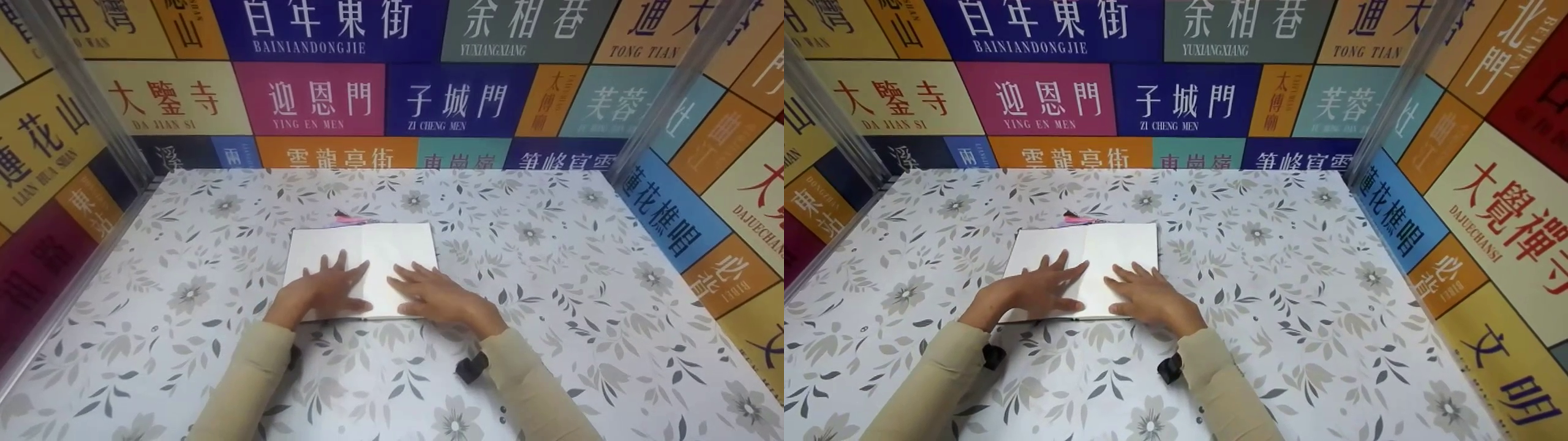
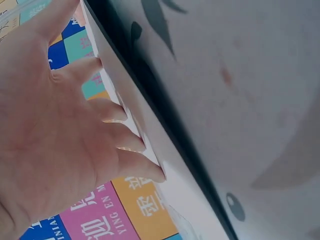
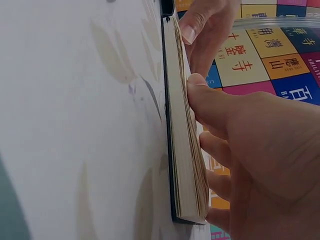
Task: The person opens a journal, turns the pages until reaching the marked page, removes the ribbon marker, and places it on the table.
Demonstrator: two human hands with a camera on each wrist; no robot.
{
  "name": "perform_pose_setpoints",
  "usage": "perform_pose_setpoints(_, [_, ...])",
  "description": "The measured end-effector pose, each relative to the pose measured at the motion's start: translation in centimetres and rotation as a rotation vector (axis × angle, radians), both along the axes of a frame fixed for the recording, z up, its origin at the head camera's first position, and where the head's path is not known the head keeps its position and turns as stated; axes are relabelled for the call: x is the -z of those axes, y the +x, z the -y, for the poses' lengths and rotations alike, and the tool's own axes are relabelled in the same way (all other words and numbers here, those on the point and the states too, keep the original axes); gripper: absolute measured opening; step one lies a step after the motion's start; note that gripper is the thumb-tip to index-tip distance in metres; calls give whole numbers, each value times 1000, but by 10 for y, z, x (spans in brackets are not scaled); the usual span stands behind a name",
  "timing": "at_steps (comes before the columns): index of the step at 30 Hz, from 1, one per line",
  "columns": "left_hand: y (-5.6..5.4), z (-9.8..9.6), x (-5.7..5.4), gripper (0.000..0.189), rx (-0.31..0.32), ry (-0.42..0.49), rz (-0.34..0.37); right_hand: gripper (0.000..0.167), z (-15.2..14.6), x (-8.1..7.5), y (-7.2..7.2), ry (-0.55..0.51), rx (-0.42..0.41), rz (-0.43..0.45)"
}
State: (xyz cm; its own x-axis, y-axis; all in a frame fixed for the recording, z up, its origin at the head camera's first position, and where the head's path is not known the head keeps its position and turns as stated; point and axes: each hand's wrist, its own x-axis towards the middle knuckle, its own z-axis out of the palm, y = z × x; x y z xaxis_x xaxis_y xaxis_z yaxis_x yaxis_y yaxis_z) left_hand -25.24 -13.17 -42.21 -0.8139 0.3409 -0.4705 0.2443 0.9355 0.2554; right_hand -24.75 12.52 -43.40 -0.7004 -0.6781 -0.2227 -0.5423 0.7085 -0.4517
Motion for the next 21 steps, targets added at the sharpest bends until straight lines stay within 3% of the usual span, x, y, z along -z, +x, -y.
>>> perform_pose_setpoints(8, [-2, 2, -1, 88, -7, 15, 6, 83, -3, -2, -3, 18, -18, 39])
perform_pose_setpoints(16, [-2, 2, -2, 87, 10, 34, 2, 83, -9, -7, -6, -24, -15, 84])
perform_pose_setpoints(21, [-2, -1, -3, 88, -26, 48, 17, 77, -14, -9, -8, -55, -54, 98])
